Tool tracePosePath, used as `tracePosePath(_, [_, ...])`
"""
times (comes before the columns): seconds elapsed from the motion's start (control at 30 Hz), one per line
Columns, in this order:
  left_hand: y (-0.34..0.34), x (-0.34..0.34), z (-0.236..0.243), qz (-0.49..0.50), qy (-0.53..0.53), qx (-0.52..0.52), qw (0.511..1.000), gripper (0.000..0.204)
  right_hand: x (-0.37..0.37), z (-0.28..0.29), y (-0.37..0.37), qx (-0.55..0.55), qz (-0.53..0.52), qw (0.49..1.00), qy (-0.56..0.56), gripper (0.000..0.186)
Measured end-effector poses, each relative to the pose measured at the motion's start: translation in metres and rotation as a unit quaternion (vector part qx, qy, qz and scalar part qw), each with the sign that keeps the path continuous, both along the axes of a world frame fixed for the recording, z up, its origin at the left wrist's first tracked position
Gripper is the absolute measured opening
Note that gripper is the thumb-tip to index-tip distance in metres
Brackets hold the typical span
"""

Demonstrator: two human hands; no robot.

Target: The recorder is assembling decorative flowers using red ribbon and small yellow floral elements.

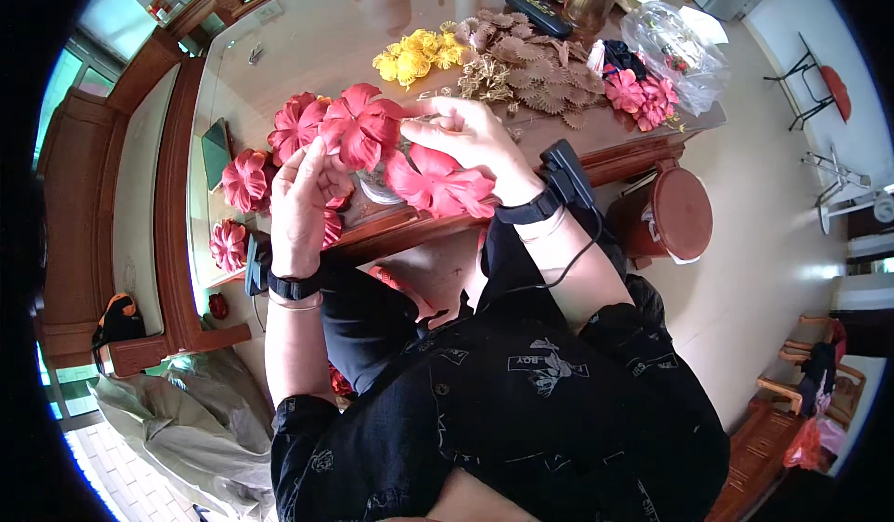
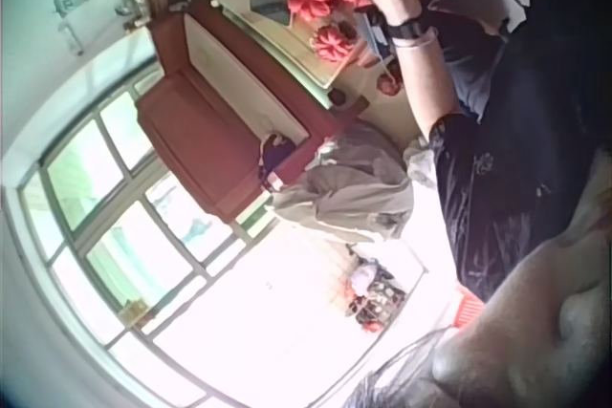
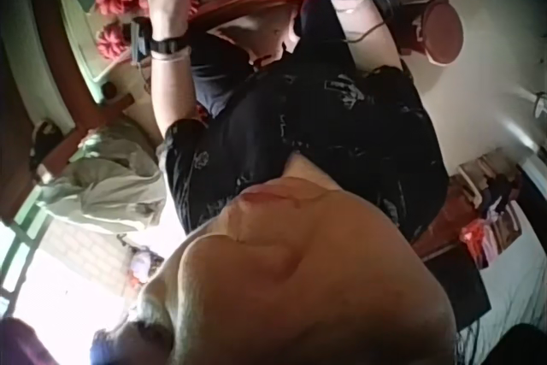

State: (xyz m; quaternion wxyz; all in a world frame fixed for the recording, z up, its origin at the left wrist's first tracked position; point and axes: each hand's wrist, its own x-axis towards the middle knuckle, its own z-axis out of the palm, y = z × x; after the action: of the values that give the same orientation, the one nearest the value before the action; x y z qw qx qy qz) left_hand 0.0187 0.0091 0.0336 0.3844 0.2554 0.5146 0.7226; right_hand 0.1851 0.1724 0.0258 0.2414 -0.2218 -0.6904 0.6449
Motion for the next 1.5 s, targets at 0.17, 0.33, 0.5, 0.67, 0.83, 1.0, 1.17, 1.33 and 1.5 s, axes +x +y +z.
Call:
tracePosePath(0.17, [0.012,0.004,0.002,0.006,-0.028,-0.004,1.0,0.016,-0.02,-0.004,0.006,-0.08,0.071,0.992,0.07,0.032])
tracePosePath(0.33, [0.02,0.007,0.003,0.035,-0.005,-0.005,0.999,0.012,-0.026,0.009,0.003,-0.103,0.072,0.99,0.067,0.026])
tracePosePath(0.5, [0.022,0.008,0.003,0.043,0.0,0.0,0.999,0.009,-0.032,0.014,0.004,-0.087,0.074,0.992,0.056,0.026])
tracePosePath(0.67, [0.026,0.007,-0.008,0.043,-0.026,0.048,0.998,0.001,-0.037,0.011,0.0,0.015,0.038,0.997,0.07,0.021])
tracePosePath(0.83, [0.029,0.016,0.0,0.041,-0.096,0.105,0.989,0.005,-0.034,0.017,-0.003,0.051,0.016,0.999,-0.006,0.021])
tracePosePath(1.0, [0.031,0.008,-0.014,0.025,-0.136,0.103,0.985,0.006,-0.039,-0.001,0.001,-0.027,0.038,0.998,0.033,0.02])
tracePosePath(1.17, [0.033,0.006,-0.015,0.007,-0.173,0.104,0.979,0.007,-0.039,0.001,0.002,0.002,0.035,0.999,0.017,0.02])
tracePosePath(1.33, [0.036,0.006,-0.012,0.028,-0.162,0.093,0.982,0.004,-0.04,-0.001,0.004,0.006,0.044,0.999,0.02,0.021])
tracePosePath(1.5, [0.042,0.014,-0.005,0.06,-0.12,0.083,0.987,0.001,-0.04,-0.005,0.004,-0.018,0.034,0.997,0.06,0.026])
